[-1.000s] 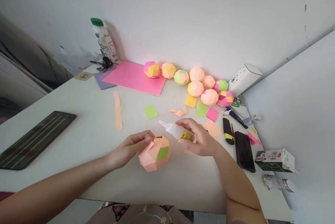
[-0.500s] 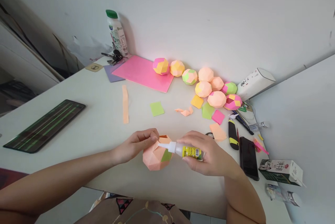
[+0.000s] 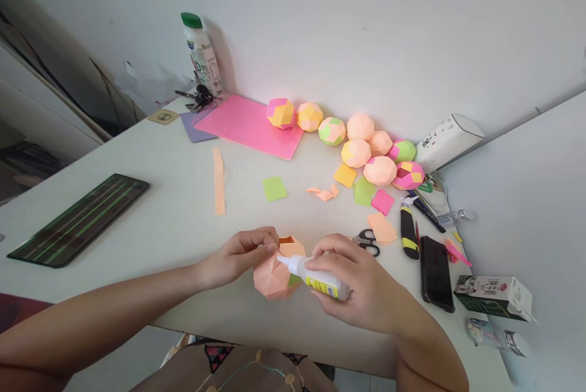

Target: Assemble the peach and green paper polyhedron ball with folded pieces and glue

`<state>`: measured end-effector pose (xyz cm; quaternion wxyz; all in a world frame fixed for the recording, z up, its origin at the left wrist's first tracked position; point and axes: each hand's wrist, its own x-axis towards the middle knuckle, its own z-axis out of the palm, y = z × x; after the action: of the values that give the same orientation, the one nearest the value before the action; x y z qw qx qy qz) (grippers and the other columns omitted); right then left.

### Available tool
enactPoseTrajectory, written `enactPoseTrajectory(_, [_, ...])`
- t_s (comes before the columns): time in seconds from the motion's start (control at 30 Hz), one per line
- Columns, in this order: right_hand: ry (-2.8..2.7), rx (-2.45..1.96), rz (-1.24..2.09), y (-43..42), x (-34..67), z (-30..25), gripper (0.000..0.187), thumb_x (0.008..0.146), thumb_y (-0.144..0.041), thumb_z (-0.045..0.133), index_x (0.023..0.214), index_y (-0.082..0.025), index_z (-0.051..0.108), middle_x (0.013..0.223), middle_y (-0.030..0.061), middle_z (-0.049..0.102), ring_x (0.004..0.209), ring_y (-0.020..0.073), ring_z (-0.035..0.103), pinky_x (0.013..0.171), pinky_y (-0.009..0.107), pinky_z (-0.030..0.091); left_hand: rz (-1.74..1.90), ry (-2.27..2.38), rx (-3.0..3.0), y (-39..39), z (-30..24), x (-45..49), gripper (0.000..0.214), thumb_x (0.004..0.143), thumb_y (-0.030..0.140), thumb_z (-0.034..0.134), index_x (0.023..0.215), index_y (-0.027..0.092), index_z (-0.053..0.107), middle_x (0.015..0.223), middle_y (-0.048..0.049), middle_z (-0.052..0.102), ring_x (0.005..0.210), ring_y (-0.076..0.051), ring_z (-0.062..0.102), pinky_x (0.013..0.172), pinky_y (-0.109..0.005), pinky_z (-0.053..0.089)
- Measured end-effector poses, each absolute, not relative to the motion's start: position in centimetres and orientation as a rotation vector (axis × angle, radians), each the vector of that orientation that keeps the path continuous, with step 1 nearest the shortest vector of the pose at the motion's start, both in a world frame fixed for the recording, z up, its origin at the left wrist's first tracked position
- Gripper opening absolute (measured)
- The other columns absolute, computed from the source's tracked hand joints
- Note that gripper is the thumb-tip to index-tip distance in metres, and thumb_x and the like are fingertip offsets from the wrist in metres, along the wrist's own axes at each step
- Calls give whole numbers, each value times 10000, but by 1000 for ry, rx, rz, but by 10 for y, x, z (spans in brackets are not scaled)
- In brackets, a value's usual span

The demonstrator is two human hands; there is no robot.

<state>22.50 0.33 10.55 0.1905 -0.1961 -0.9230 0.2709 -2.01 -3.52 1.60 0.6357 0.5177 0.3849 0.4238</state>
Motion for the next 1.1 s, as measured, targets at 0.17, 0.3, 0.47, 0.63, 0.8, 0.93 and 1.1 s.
enactPoseTrajectory(0.17, [-2613, -544, 767, -4, 226, 107, 399, 790, -88, 646, 1153, -199, 523, 1099, 102, 538, 1005, 190, 562, 854, 294, 501, 964, 885, 1199, -36, 16, -19, 430, 873, 542, 543, 692, 153, 574, 731, 10, 462, 634, -108, 426, 599, -253, 351])
enactPoseTrajectory(0.3, [-2622, -550, 786, -8, 227, 108, 406, 784, -79, 635, 1155, -196, 521, 1089, 105, 533, 1009, 196, 562, 854, 298, 502, 958, 881, 1216, -36, 14, -19, 432, 870, 543, 545, 685, 154, 570, 713, 15, 445, 618, -105, 408, 591, -255, 344])
enactPoseTrajectory(0.47, [-2656, -536, 733, -14, 226, 112, 425, 747, -38, 584, 1143, -181, 523, 1025, 99, 527, 936, 196, 583, 784, 295, 519, 954, 841, 1214, -38, 12, -18, 438, 866, 542, 555, 680, 146, 577, 712, 9, 447, 617, -106, 412, 590, -260, 348])
enactPoseTrajectory(0.63, [-2690, -511, 719, -17, 222, 115, 401, 752, -36, 560, 1126, -179, 524, 999, 95, 532, 913, 197, 596, 740, 284, 526, 954, 837, 1200, -38, 11, -18, 442, 859, 545, 564, 674, 144, 578, 724, 4, 458, 622, -106, 421, 594, -264, 356])
enactPoseTrajectory(0.8, [-2592, -490, 746, -16, 219, 112, 390, 791, -96, 645, 1137, -182, 487, 1001, 97, 544, 928, 198, 578, 789, 308, 522, 946, 832, 1202, -38, 12, -18, 446, 859, 553, 559, 680, 145, 580, 727, 4, 457, 626, -109, 422, 601, -266, 363])
enactPoseTrajectory(0.93, [-2549, -451, 754, -12, 216, 106, 362, 811, -211, 690, 1119, -192, 503, 986, 95, 566, 900, 197, 596, 759, 308, 536, 948, 828, 1217, -38, 12, -18, 435, 867, 539, 557, 682, 147, 581, 715, 9, 453, 625, -107, 412, 600, -261, 354])
enactPoseTrajectory(1.1, [-2475, -394, 711, -9, 211, 102, 428, 823, -281, 702, 1184, -174, 498, 1040, 128, 651, 984, 216, 644, 817, 311, 557, 946, 846, 1228, -37, 11, -18, 431, 871, 535, 553, 701, 142, 604, 717, 7, 465, 628, -110, 431, 596, -258, 360])
